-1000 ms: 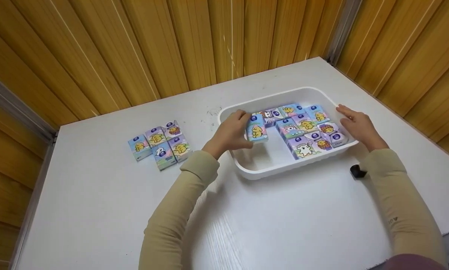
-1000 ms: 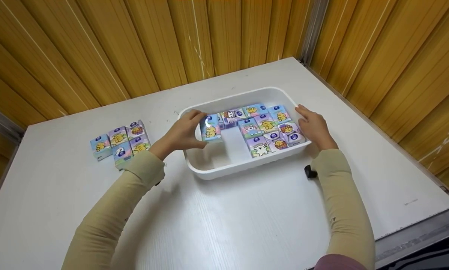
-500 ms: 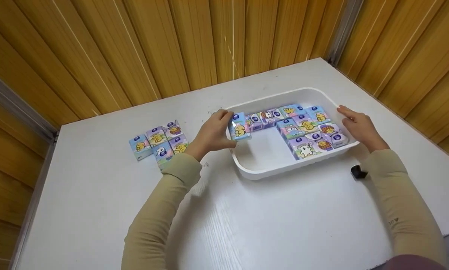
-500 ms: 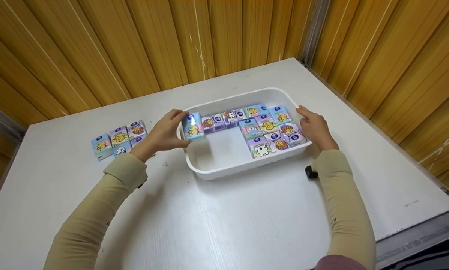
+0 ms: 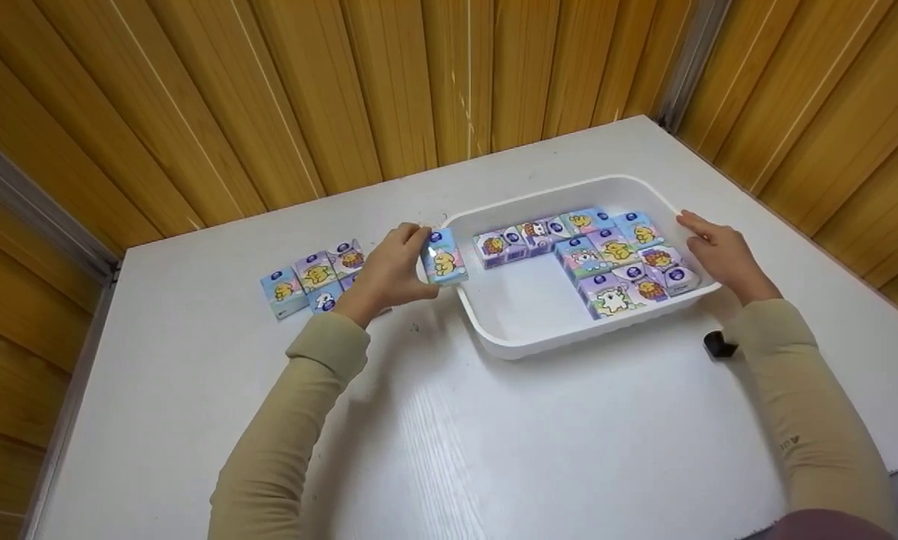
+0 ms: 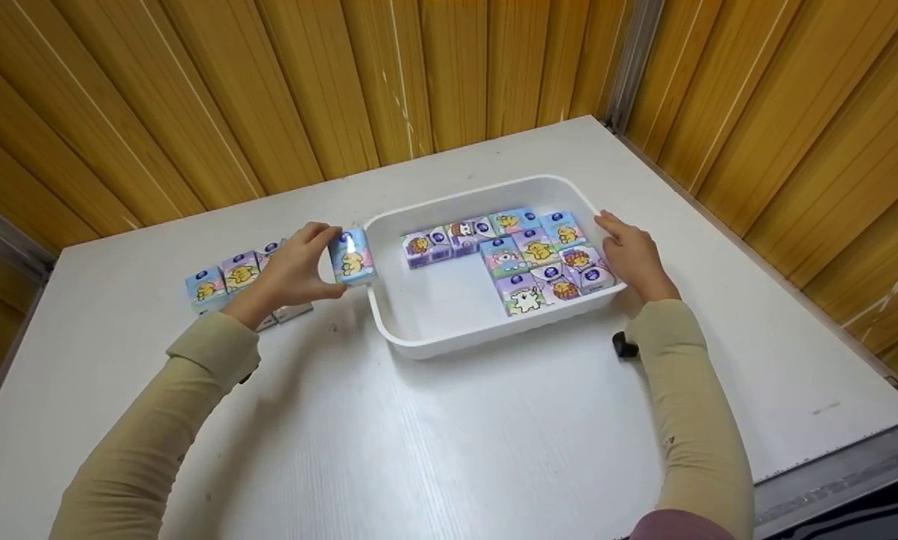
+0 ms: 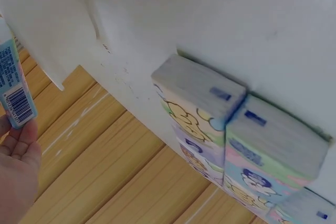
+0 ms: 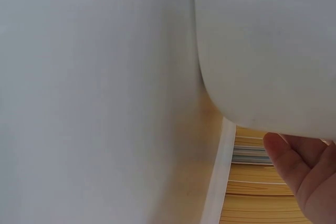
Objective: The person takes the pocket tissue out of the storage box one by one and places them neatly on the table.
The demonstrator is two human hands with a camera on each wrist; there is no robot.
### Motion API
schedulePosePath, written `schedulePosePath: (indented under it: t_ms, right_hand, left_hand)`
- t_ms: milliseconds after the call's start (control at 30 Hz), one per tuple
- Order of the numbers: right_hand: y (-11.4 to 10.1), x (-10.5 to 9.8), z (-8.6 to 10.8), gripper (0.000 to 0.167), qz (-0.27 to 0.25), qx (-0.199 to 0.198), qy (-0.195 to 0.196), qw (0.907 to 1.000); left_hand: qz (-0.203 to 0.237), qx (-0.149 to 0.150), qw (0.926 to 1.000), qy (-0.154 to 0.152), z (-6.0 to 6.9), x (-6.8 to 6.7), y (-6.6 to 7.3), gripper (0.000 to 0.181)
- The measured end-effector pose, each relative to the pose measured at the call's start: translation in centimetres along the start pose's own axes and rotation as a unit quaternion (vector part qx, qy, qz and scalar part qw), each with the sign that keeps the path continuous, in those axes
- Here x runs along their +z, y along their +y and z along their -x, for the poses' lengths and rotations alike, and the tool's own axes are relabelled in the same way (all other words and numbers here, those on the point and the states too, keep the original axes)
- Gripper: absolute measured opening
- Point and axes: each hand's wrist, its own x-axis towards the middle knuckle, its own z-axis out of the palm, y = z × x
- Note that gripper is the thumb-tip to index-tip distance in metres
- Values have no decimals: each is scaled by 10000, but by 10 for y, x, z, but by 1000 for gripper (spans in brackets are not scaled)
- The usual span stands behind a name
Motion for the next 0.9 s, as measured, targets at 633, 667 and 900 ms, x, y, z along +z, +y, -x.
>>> schedulePosePath:
  t_ms: [633,667,900]
  right_hand:
    - [-1,0,0,48,-12,178,-151,9997]
    - [-1,0,0,49,-19,189,-160,9997]
    - [-1,0,0,49,-42,220,-176,9996]
  left_hand:
    - [-375,-457,9982,-142,29,-7,-41,88]
    - [-400,-484,9979,-165,30,-8,-44,88]
    - [-641,-585,9957,-322,41,-12,-59,87]
